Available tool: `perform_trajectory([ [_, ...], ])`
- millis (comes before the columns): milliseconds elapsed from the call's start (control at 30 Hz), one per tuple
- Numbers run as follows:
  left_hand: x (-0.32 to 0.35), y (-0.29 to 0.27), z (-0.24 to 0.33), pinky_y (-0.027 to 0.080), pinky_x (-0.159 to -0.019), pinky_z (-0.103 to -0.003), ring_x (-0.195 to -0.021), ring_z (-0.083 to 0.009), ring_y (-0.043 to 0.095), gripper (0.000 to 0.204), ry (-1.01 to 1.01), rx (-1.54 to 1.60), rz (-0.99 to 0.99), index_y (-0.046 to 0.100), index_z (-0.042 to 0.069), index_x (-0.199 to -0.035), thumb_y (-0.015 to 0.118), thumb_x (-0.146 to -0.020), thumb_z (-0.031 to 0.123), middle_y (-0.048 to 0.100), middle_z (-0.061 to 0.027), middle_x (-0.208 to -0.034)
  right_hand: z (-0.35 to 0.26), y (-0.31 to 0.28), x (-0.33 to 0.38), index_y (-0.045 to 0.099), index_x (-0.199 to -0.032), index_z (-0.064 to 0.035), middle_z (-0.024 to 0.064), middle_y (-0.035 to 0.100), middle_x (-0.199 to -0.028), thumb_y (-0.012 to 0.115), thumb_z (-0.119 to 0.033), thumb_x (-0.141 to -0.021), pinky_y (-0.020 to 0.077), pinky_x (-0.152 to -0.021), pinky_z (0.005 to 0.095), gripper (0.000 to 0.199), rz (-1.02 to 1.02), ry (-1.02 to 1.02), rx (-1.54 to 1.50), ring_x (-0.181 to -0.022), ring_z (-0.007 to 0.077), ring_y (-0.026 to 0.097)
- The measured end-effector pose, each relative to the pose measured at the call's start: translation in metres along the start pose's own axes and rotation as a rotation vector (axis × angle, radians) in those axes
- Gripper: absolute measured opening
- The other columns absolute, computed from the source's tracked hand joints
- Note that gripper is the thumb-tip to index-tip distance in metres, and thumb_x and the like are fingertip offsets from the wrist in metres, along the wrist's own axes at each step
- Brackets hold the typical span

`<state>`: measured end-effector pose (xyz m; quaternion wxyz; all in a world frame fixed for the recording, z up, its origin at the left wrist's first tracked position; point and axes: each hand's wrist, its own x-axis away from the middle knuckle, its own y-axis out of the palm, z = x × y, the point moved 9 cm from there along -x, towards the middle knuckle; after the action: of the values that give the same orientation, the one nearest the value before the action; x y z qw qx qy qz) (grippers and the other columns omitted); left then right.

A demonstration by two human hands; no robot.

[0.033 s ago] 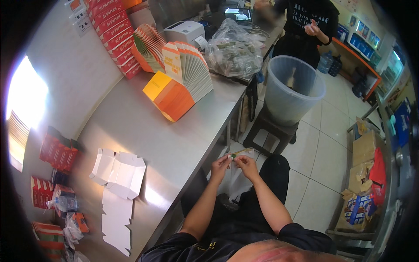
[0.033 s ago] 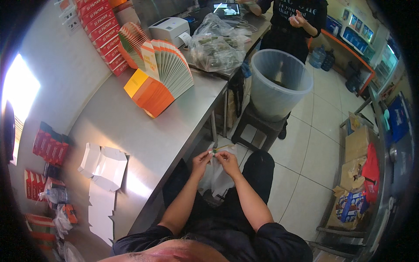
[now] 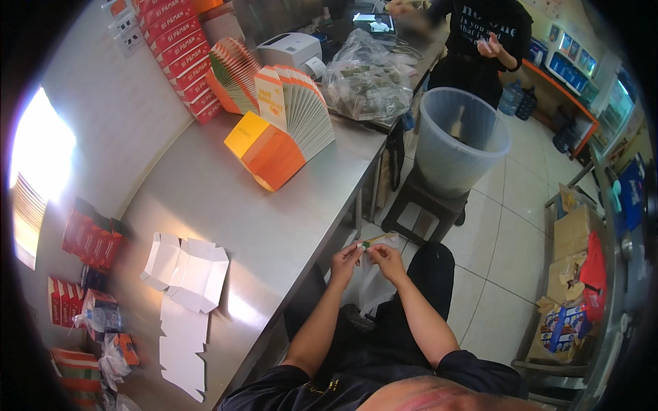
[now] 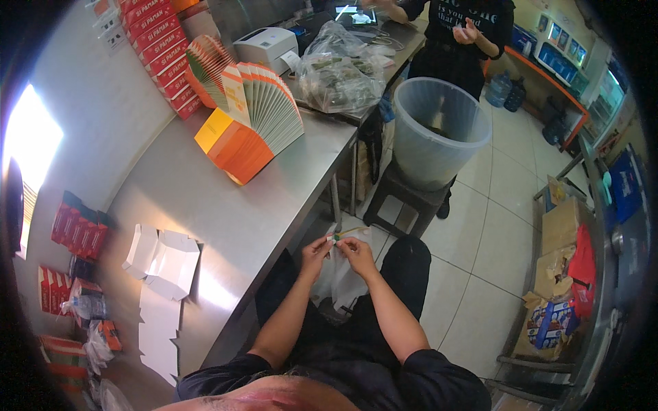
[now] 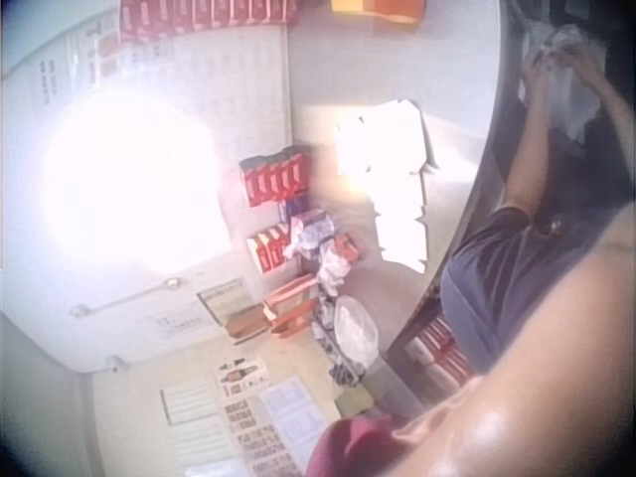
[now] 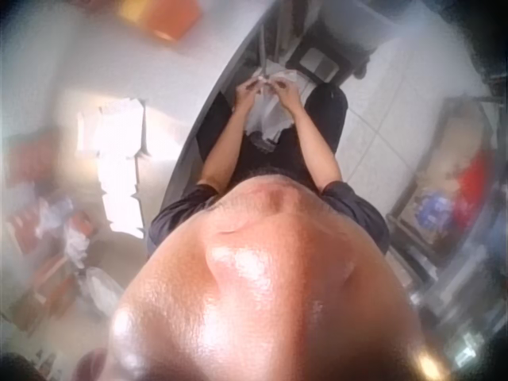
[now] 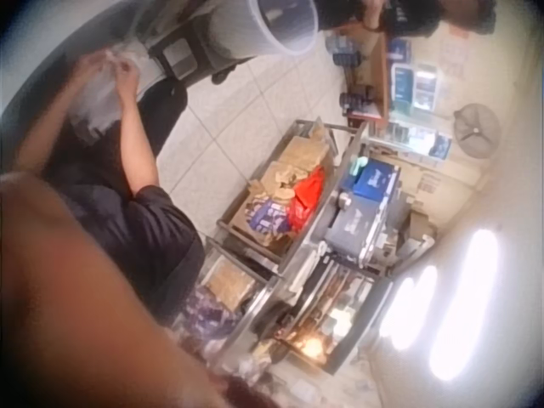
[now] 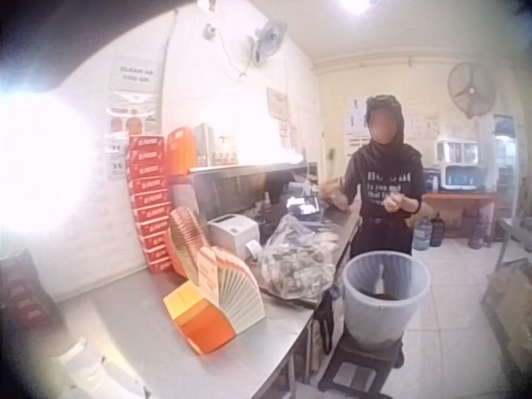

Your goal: The person folds flat paperboard blanks into small rectangular boxes, tucks flaps, and stacks the finished boxes on the table. They handle multiple blanks one at a time and place completed units into a growing stack.

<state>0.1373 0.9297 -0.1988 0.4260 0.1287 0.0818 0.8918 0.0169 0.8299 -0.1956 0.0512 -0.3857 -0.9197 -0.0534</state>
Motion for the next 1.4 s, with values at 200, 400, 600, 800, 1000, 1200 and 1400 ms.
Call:
perform_trajectory([
  [200, 0.001, -0.002, -0.005, 0.051, -0.068, -0.023, -0.084, -0.0079, 0.062, 0.039, -0.057, 0.063, -0.009, 0.066, 0.001, -0.13, 0.073, -0.094, 0.012, 0.072, -0.003, -0.104, -0.009, 0.007, 0.005, 0.069, -0.103, -0.0024, 0.0034, 0.07, -0.089, 0.07, -0.019, -0.098, 0.0534, -0.073, 0.0267, 0.018, 0.037, -0.02, 0.009, -0.081, 0.0109, 0.066],
  [400, -0.009, 0.007, 0.011, 0.053, -0.069, -0.025, -0.088, -0.0096, 0.065, 0.04, 0.004, -0.042, -0.043, 0.066, 0.001, -0.131, 0.073, -0.094, 0.012, 0.072, -0.0055, -0.11, -0.035, 0.004, 0.001, 0.068, -0.102, -0.0004, 0.0038, 0.07, -0.087, 0.07, -0.013, -0.096, 0.0528, -0.073, 0.0257, 0.014, 0.141, -0.161, 0.153, -0.079, 0.0101, 0.066],
  [600, -0.008, 0.005, 0.013, 0.054, -0.068, -0.025, -0.087, -0.0099, 0.065, 0.04, 0.103, -0.188, -0.022, 0.067, -0.001, -0.127, 0.076, -0.092, 0.017, 0.071, -0.0067, -0.105, -0.057, 0.006, 0.01, 0.069, -0.105, -0.0003, 0.0098, 0.074, -0.089, 0.071, -0.008, -0.094, 0.0549, -0.071, 0.0286, 0.014, 0.181, -0.317, 0.273, -0.079, 0.0147, 0.07],
  [800, -0.008, -0.001, 0.009, 0.053, -0.063, -0.025, -0.074, -0.0093, 0.059, 0.035, 0.215, -0.197, 0.103, 0.062, 0.0, -0.105, 0.082, -0.087, 0.021, 0.065, -0.0045, -0.086, -0.067, 0.019, 0.014, 0.071, -0.106, 0.0006, 0.0154, 0.075, -0.092, 0.071, -0.007, -0.091, 0.0563, -0.072, 0.0321, 0.017, 0.121, -0.373, 0.442, -0.081, 0.0225, 0.074],
  [1000, -0.012, -0.008, 0.003, 0.05, -0.064, -0.027, -0.07, -0.0106, 0.057, 0.031, 0.238, -0.361, 0.119, 0.059, 0.002, -0.101, 0.08, -0.087, 0.019, 0.062, -0.0033, -0.083, -0.051, 0.022, 0.007, 0.069, -0.106, 0.0006, 0.0166, 0.074, -0.09, 0.068, -0.008, -0.093, 0.0561, -0.072, 0.0338, 0.016, 0.053, -0.273, 0.432, -0.081, 0.0247, 0.074],
  [1200, 0.005, 0.008, 0.031, 0.052, -0.069, -0.026, -0.078, -0.0107, 0.063, 0.026, 0.318, -0.433, 0.21, 0.056, 0.005, -0.104, 0.076, -0.088, 0.012, 0.063, -0.0034, -0.085, -0.036, 0.018, 0.003, 0.065, -0.104, 0.0021, 0.0172, 0.073, -0.089, 0.065, -0.008, -0.095, 0.0558, -0.074, 0.0356, 0.013, 0.125, -0.244, 0.406, -0.083, 0.0272, 0.073],
  [1400, 0.01, 0.013, 0.044, 0.054, -0.07, -0.028, -0.083, -0.0141, 0.066, 0.027, 0.368, -0.571, 0.174, 0.056, 0.006, -0.107, 0.072, -0.086, 0.004, 0.065, -0.0058, -0.09, -0.035, 0.011, 0.002, 0.064, -0.1, 0.0015, 0.018, 0.072, -0.088, 0.07, -0.015, -0.093, 0.0553, -0.072, 0.0383, 0.019, 0.188, -0.218, 0.445, -0.082, 0.0278, 0.073],
])
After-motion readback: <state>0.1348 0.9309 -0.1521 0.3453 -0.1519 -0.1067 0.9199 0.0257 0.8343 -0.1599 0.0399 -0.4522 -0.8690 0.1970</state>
